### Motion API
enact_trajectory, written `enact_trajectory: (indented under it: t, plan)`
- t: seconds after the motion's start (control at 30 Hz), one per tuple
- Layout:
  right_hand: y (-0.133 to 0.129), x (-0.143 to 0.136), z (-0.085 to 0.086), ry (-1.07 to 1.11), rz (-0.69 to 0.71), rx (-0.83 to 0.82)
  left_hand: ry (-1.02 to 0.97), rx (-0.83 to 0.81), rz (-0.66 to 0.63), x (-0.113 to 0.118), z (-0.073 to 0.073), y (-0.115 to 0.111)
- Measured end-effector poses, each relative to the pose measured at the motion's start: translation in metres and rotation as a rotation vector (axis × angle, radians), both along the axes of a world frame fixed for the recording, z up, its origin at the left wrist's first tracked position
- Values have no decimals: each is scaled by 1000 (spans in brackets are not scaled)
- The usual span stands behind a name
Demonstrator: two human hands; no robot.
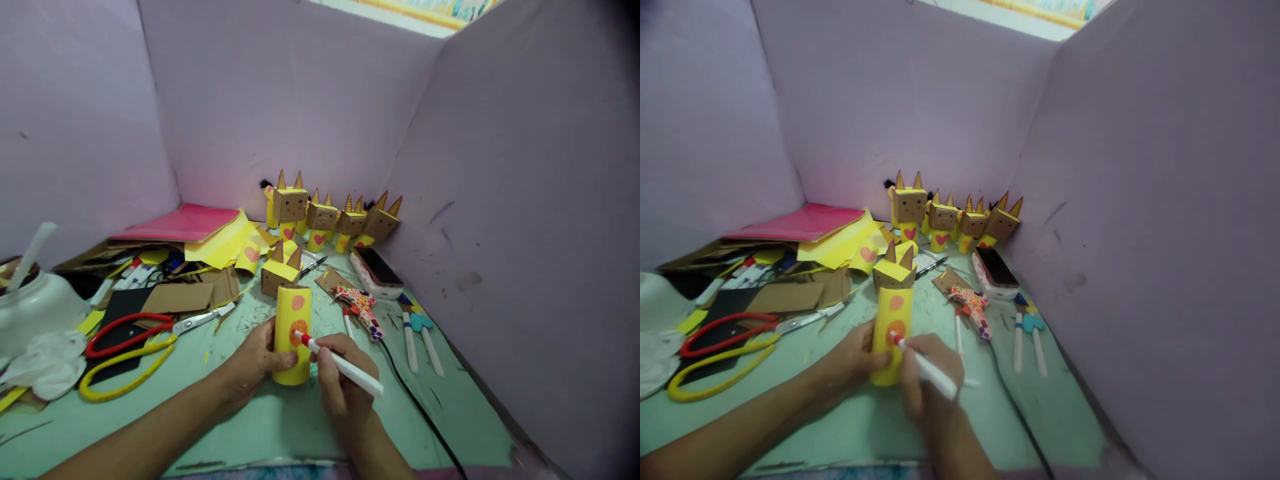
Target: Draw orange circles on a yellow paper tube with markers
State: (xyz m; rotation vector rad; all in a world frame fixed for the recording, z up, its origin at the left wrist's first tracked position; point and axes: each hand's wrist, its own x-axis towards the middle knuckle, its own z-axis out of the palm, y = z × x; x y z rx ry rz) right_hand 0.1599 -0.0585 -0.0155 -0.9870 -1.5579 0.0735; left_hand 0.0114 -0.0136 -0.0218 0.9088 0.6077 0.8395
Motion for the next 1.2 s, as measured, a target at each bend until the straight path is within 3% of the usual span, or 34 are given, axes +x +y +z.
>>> enact_trajectory:
  t: [0.4, 0.53, 0.67, 1.2]
  plan:
    - [2, 3, -5, 164, -49, -53, -35, -35, -37, -1, 6, 1]
    - [3, 0, -4, 132, 18, -47, -43, -26, -37, -2, 8, 0]
    - [3, 1, -3, 138, -24, -66, -35, -30, -40, -2, 8, 0]
    - [3, 2, -3, 79, 40, -46, -76, -26, -69, -1, 9, -1]
